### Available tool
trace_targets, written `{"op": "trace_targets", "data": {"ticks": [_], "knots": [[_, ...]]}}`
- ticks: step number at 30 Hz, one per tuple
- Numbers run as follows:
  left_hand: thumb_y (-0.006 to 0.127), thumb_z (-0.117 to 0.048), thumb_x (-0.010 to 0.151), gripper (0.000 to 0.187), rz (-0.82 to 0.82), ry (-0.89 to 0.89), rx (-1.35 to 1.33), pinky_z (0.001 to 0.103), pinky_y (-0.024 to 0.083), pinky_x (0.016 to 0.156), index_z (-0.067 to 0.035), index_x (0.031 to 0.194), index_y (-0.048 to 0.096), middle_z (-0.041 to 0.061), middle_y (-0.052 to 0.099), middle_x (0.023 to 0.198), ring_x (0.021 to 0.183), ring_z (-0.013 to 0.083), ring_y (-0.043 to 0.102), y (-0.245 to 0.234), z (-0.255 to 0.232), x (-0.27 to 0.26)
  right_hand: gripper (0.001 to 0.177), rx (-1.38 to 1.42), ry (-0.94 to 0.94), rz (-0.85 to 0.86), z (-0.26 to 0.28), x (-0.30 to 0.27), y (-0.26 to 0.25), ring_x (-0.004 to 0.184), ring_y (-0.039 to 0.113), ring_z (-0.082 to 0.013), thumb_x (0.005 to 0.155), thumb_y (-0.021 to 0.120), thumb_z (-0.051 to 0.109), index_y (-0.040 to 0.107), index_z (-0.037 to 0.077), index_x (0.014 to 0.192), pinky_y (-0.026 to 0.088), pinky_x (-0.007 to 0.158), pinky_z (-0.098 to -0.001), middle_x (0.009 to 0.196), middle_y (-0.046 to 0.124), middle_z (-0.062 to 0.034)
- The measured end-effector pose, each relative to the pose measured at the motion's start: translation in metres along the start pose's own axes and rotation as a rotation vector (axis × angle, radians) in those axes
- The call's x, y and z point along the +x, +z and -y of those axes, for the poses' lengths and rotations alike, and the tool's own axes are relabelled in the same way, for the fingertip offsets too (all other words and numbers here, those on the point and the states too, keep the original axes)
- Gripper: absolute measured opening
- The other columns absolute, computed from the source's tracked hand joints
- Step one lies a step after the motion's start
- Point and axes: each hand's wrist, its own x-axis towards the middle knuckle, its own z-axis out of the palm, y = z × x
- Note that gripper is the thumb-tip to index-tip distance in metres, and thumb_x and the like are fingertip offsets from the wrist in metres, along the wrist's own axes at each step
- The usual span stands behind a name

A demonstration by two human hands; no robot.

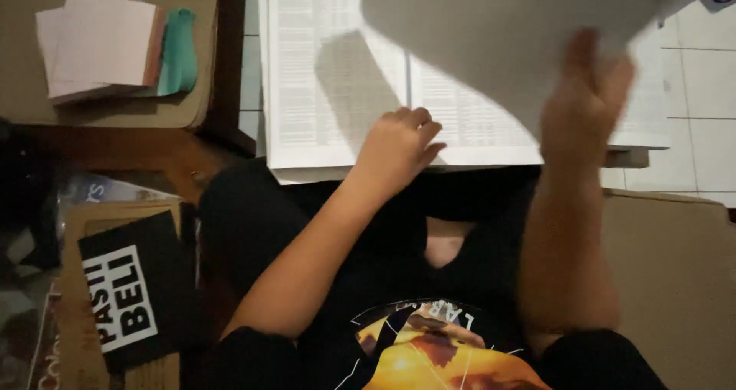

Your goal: The person verifies and counts pages in a stack of papers by aligning the stack with both hands, then flipping through the pages one by one with one hand.

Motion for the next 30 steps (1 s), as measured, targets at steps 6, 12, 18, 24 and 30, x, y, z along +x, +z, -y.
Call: {"op": "trace_targets", "data": {"ticks": [6, 12, 18, 24, 30], "knots": [[0.081, -0.045, 0.087, 0.034, 0.469, -0.096, 0.093, 0.040, 0.051, 0.058, -0.012, 0.086, 0.072, 0.003, 0.063, 0.084, 0.072, 0.0248, 0.063, 0.021, -0.017, 0.016, 0.028, -0.456, -1.236, 0.246, -0.045, 0.030, -0.044, 0.122, 0.074, -0.0422, 0.115, 0.057, -0.005, 0.062, -0.009, 0.142, 0.065, 0.095, -0.0492, 0.137, 0.069, -0.0276], [0.084, -0.018, 0.077, 0.017, 0.297, 0.003, 0.257, 0.032, 0.047, 0.054, -0.013, 0.064, 0.073, 0.002, 0.064, 0.053, 0.049, 0.0240, 0.063, 0.014, -0.016, 0.017, 0.048, -0.816, -0.838, 0.693, -0.103, 0.005, -0.034, 0.110, 0.070, -0.0326, 0.101, 0.045, 0.002, 0.059, 0.019, 0.144, 0.059, 0.082, -0.0500, 0.132, 0.072, -0.0091], [0.084, -0.034, 0.071, 0.023, 0.283, 0.071, 0.206, 0.038, 0.050, 0.064, -0.014, 0.069, 0.076, 0.004, 0.066, 0.057, 0.058, 0.0259, 0.066, 0.005, -0.013, 0.018, 0.043, -0.776, -0.829, 0.678, -0.143, 0.007, -0.035, 0.115, 0.069, -0.0286, 0.102, 0.045, 0.005, 0.059, 0.023, 0.138, 0.057, 0.086, -0.0434, 0.138, 0.068, -0.0016], [0.081, -0.036, 0.076, 0.027, 0.310, 0.025, 0.204, 0.035, 0.051, 0.066, -0.011, 0.068, 0.076, 0.005, 0.067, 0.056, 0.057, 0.0257, 0.067, 0.016, -0.004, 0.006, 0.045, -0.781, -0.799, 0.712, -0.149, 0.010, -0.034, 0.119, 0.067, -0.0270, 0.098, 0.049, 0.001, 0.060, 0.023, 0.136, 0.057, 0.088, -0.0427, 0.138, 0.067, -0.0011], [0.074, -0.024, 0.086, 0.012, -0.051, 0.139, 0.145, 0.033, 0.047, 0.075, -0.022, 0.075, 0.072, -0.004, 0.066, 0.067, 0.072, 0.0155, 0.065, 0.024, 0.002, -0.002, 0.050, -0.763, -0.862, 0.788, -0.137, 0.008, -0.038, 0.128, 0.062, -0.0301, 0.092, 0.058, 0.013, 0.058, 0.015, 0.142, 0.054, 0.099, -0.0445, 0.148, 0.060, -0.0070]]}}
